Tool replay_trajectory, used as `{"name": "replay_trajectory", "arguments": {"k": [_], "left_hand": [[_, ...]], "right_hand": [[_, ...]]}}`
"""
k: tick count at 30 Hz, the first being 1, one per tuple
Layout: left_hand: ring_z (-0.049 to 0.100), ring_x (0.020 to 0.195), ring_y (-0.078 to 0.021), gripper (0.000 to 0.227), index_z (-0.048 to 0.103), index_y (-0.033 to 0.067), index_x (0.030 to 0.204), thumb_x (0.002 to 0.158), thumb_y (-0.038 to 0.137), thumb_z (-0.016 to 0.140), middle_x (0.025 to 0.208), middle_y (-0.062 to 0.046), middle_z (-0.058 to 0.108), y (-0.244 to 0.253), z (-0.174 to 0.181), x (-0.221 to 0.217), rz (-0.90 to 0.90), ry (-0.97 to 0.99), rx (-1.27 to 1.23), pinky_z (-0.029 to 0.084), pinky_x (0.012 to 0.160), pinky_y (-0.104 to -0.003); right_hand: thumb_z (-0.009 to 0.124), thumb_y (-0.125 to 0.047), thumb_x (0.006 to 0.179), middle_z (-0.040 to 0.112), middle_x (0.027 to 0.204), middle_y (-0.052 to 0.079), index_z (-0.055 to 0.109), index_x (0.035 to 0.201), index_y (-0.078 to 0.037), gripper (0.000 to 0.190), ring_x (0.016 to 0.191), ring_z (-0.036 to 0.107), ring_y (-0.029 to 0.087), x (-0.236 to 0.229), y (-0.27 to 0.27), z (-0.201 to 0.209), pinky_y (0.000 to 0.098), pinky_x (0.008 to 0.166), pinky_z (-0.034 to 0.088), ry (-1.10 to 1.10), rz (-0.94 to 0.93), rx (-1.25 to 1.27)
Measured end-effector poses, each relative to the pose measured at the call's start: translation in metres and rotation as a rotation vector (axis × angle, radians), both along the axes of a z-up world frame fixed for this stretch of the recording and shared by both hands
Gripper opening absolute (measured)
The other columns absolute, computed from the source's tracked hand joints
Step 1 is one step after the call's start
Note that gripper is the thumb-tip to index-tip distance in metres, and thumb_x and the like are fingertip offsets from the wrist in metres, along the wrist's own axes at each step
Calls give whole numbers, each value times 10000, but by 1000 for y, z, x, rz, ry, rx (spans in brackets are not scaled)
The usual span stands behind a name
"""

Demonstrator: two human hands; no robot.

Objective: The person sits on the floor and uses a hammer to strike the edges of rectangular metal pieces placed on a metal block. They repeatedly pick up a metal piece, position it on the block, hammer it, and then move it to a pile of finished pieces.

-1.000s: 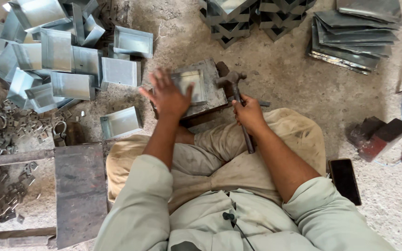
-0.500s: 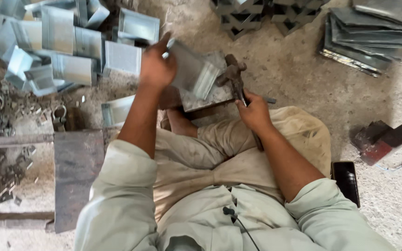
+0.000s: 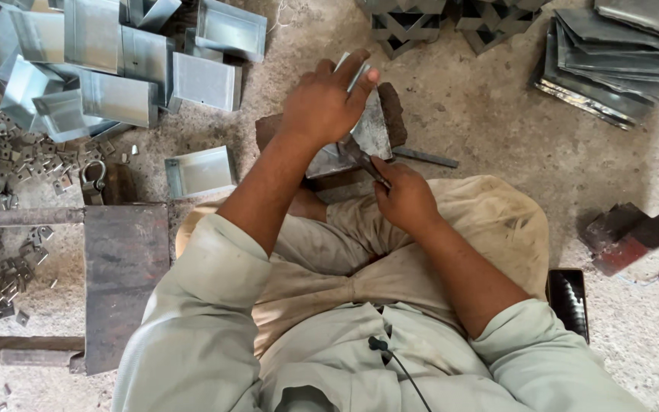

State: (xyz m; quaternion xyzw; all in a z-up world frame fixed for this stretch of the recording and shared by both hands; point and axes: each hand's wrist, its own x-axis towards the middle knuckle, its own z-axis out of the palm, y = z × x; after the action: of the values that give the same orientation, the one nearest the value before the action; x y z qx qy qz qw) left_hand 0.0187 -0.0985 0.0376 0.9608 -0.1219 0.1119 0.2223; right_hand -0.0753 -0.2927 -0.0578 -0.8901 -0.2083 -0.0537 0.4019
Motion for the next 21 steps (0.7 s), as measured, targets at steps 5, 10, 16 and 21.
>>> {"name": "replay_trajectory", "arguments": {"k": [5,10,16,21], "left_hand": [[721,882,-393,578,587,207,1413,1056,612,381,1056,-184,702,-2,-10,0,33,-85,14,563,693,-543],[726,768,-390,597,576,180,1419,1054,618,401,1031,-193,699,-6,-11,-3,29,-77,16,569,613,-510],[721,724,-382,564,590,164,1388,1054,598,454,1041,-199,699,-8,-18,-7,7,-180,4,558,556,-493],[717,747,-393,553,583,158,1385,1062,596,486,1040,-188,700,-7,-14,-6,4,-209,12,560,592,-500]], "right_hand": [[709,-33,861,670,954,227,665,1328,-24,469,793,667,394,-1,5,1,439,712,539,-16,-32,58],[720,-19,842,706,1044,215,666,1282,0,444,864,720,345,14,5,-9,399,771,565,101,70,186],[716,-42,837,716,1056,233,684,1254,8,421,919,726,340,1,-1,-12,375,820,561,4,-18,272],[713,-33,849,728,1037,225,723,1254,-28,405,916,710,376,6,3,-12,407,799,552,104,-51,83]]}}
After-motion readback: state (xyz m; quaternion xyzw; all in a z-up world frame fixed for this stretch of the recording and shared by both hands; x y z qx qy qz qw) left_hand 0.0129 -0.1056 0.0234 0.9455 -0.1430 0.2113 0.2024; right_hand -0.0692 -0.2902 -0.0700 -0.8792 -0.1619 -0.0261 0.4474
